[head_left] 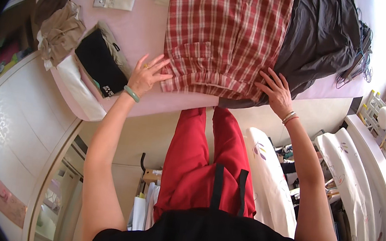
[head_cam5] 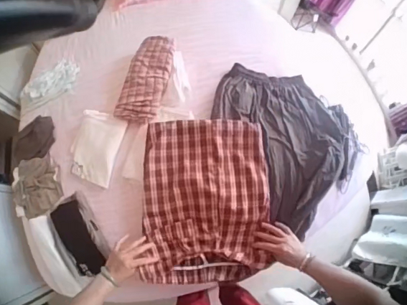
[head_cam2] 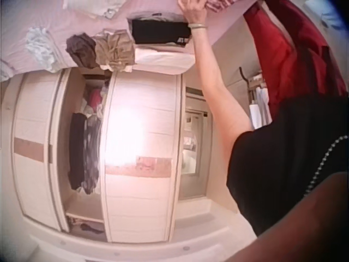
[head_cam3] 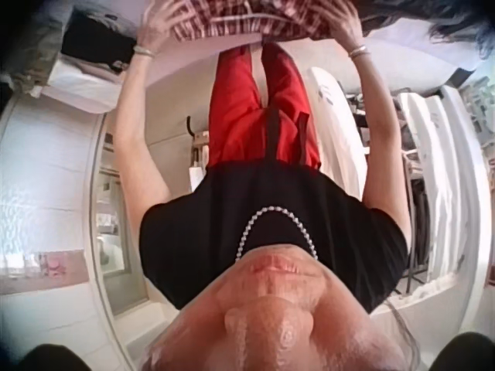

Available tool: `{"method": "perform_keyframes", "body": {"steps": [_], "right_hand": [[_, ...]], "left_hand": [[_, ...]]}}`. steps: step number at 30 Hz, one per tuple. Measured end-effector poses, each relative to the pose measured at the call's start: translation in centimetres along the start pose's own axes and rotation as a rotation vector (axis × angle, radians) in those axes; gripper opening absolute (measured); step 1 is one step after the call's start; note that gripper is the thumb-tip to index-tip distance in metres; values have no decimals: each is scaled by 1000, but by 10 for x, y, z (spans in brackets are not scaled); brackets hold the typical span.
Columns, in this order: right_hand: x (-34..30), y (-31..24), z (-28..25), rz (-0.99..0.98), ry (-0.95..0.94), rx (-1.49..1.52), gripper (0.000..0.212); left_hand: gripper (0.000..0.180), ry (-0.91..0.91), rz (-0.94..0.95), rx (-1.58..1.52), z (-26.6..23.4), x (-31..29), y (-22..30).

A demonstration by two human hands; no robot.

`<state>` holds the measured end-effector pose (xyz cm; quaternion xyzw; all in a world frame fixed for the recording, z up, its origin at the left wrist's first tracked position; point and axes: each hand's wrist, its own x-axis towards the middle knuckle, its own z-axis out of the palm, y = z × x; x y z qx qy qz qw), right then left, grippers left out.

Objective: The person folds a pair of red plaid shorts on a bed, smoothing the fabric and aligning the edges before stacking them. They then pick up a pair of dark grey sweatpants, turn them inside out, and begin to fold them.

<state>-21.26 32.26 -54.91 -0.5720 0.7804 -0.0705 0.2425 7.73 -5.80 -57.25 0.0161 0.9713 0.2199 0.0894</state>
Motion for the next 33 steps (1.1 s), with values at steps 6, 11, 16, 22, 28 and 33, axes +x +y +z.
{"method": "perform_keyframes", "body": {"steps": [6, 11, 16, 22, 28, 33], "right_hand": [[-14, -26, -13, 142, 192, 186, 36], [49, -70, -8, 134, 177, 341, 29], [51, -79, 32, 129, 50, 100, 44], [76, -91, 14, 121, 114, 104, 53], [164, -69, -4, 80, 271, -46, 60], [127, -14, 16, 177, 111, -150, 63]], "left_hand": [[38, 172, -278, -82, 20, -21, 32], [49, 24, -119, -208, 18, 51, 77], [65, -63, -273, -12, 45, 47, 64], [63, 5, -152, 25, 22, 61, 64], [56, -9, -104, 104, 16, 134, 41], [62, -171, -86, 110, 32, 108, 16]]}}
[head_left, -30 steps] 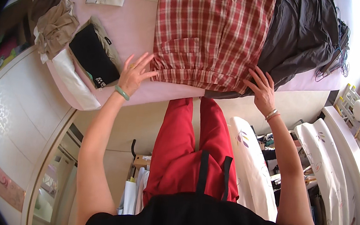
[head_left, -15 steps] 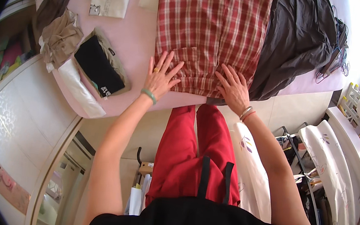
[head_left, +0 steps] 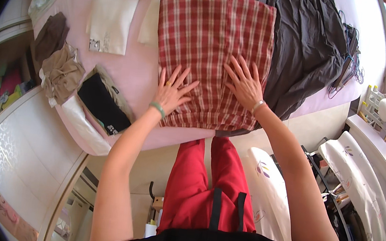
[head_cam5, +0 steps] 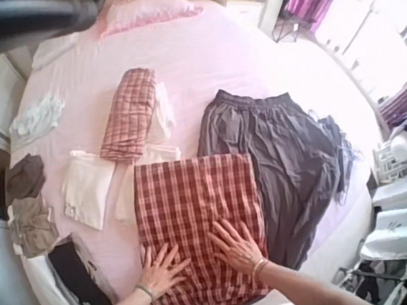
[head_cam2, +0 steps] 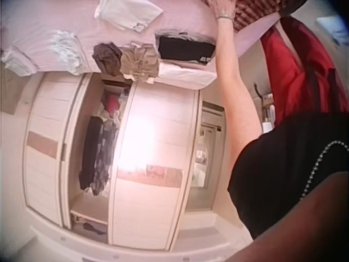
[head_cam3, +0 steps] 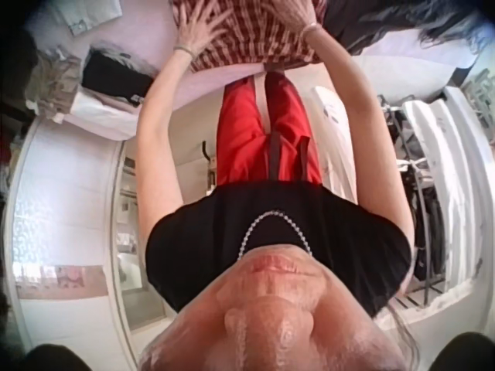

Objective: The person folds a pair of red plaid shorts on a bed, smoothing the fabric and aligning the edges before stacking them. They then pick up a pair of dark grey sweatpants, turn them inside out, and begin to fold them.

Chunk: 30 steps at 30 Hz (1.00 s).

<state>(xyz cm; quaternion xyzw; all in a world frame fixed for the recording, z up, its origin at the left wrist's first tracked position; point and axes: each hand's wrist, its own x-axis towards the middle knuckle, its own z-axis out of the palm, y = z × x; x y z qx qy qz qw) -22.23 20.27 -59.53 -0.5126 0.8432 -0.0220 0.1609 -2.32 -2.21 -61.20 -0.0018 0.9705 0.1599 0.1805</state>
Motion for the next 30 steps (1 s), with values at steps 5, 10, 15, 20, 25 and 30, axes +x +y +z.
{"method": "perform_keyframes", "body": {"steps": [5, 10, 15, 20, 25, 30], "right_hand": [[-5, 14, -27, 78, 94, 84, 65], [94, 11, -54, 163, 393, 220, 62], [168, 11, -41, 137, 459, 144, 64], [179, 65, 2, 238, 399, 34, 69], [154, 99, 13, 294, 383, -45, 72], [130, 124, 10, 346, 368, -32, 69]], "left_hand": [[61, 217, -48, -138, -30, 6, 0], [56, 539, -113, -187, -79, 128, -10], [59, 607, -181, -53, -73, 197, -43], [64, 578, -233, 46, -50, 207, -87], [67, 528, -238, 25, -45, 202, -97], [72, 469, -320, 91, -48, 152, -143]]}}
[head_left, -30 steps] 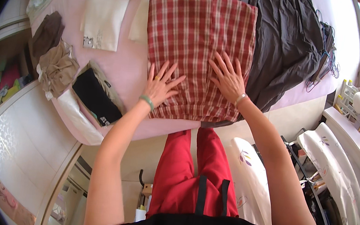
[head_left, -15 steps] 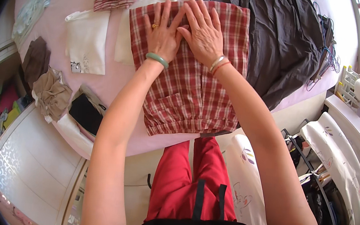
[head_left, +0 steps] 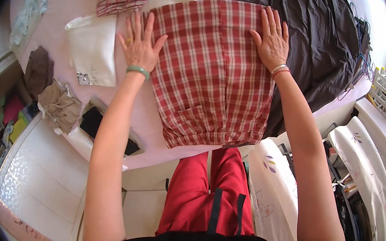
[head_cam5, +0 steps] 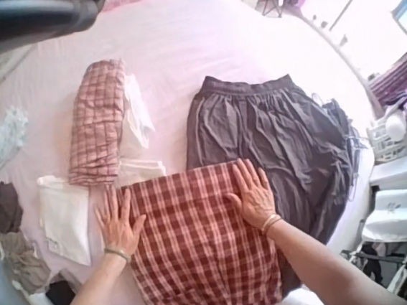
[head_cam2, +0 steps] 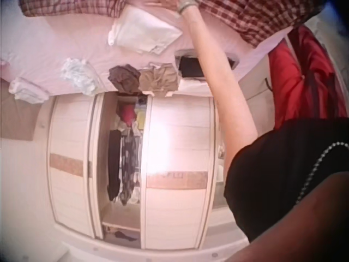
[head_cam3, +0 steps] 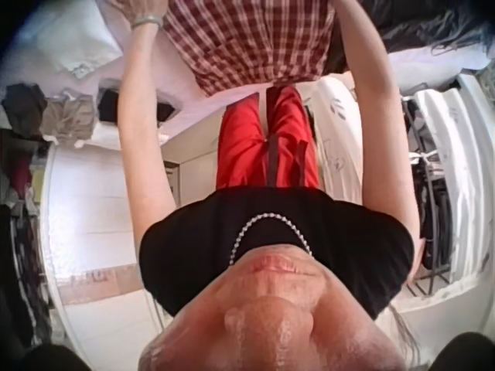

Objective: The person folds a pair of red plaid shorts on a bed, smoothing the fabric and aligning the edges before stacking them. They then pick up a pair of dark grey sweatpants, turn them inside out, and begin to fold them.

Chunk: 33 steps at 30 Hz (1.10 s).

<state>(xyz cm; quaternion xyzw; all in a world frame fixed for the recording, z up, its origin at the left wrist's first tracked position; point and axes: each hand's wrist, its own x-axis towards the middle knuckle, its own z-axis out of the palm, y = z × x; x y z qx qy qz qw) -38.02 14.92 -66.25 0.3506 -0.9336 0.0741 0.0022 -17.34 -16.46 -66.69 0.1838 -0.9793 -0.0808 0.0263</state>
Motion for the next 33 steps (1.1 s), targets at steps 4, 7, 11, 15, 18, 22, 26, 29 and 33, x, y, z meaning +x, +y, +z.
{"method": "perform_keyframes", "body": {"steps": [4, 7, 11, 15, 18, 22, 26, 29, 33], "right_hand": [[-6, -1, -15, 132, 87, -6, 68], [-2, -31, -31, 125, 102, 69, 71], [13, -112, -28, -69, -32, 201, 73], [12, -104, 10, -11, -43, 154, 75], [-2, -58, 14, -36, 11, 96, 74], [-27, -11, 6, -20, 43, -9, 71], [-66, 14, -22, 76, -51, -149, 70], [-86, -20, -65, 5, -76, 4, 72], [-111, -104, -61, -194, -332, 200, 78]], "left_hand": [[71, 22, -91, -124, -23, -15, 0], [65, 84, -72, -251, -34, -14, 40], [63, 8, 81, -305, -18, -5, 109], [61, -83, 98, -128, 4, -14, 102], [61, -52, 152, -164, 10, -20, 78], [63, -5, 135, -171, 5, -34, 57], [61, -56, 46, -49, -25, -79, 28], [61, -62, 108, -102, -40, -111, 38], [64, -254, 451, -263, -43, -107, 118]]}}
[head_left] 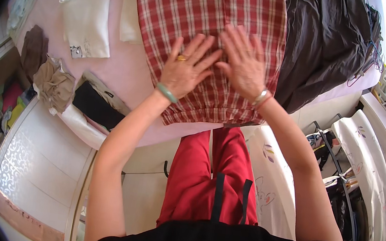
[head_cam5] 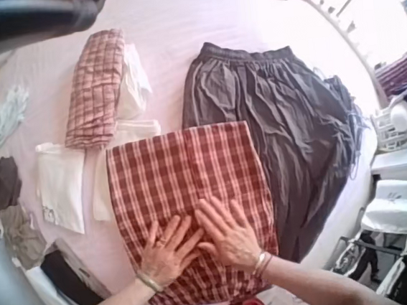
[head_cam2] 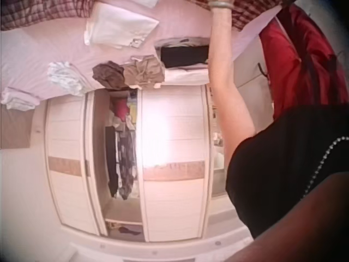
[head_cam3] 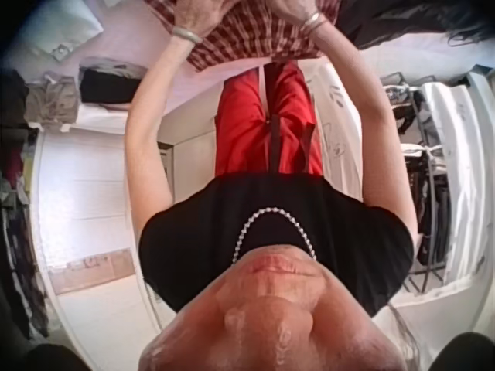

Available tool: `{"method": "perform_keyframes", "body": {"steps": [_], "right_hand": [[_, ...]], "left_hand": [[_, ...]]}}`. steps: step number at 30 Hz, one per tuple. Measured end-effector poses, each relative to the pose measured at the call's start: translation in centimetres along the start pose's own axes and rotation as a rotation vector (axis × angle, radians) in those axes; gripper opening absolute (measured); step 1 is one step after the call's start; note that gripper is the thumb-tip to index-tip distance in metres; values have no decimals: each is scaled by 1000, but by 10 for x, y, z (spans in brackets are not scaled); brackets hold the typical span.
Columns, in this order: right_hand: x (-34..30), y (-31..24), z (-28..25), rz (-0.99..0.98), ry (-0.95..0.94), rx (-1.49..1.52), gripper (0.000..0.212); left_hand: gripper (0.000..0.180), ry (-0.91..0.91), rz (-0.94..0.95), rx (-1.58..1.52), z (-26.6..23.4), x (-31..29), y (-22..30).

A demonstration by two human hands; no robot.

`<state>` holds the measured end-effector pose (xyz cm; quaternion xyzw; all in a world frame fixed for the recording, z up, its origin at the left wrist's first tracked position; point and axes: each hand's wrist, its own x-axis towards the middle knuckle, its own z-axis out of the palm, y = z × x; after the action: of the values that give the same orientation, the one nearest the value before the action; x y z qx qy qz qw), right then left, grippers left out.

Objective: The person folds a pair of red plaid shorts on a bed, smoothing the fabric and aligning the edges before stacking them. They then pick up a pair of dark grey sweatpants, turn them inside out, and begin to fold them.

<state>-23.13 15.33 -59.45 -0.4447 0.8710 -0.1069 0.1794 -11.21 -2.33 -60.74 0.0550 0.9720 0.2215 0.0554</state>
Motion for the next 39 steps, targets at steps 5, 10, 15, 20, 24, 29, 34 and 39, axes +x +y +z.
{"method": "perform_keyframes", "body": {"steps": [5, 10, 15, 20, 24, 29, 34, 39], "right_hand": [[-24, 43, 29, 21, -40, -140, 73], [-65, 77, 23, 83, 40, -194, 68], [-109, 56, -16, -11, -40, -105, 68], [-115, 2, 0, -249, -137, 27, 71], [-111, -3, 34, -237, -192, -20, 71], [-122, 0, 25, -273, -208, 55, 69], [-122, 2, 8, -146, -86, 46, 71], [-119, 5, 35, -255, -226, -32, 73]], "left_hand": [[68, -224, -32, 133, 31, -37, -28], [65, -146, -19, 70, 26, -49, -32], [63, -130, 166, 60, 10, -103, -15], [62, -138, 211, -117, 13, -96, 34], [65, -292, 100, 1, 38, -72, 24], [67, -313, 148, 28, 37, -87, 20], [64, -168, 119, -29, 19, -94, 30], [66, -297, 118, 27, 46, -80, 22]]}}
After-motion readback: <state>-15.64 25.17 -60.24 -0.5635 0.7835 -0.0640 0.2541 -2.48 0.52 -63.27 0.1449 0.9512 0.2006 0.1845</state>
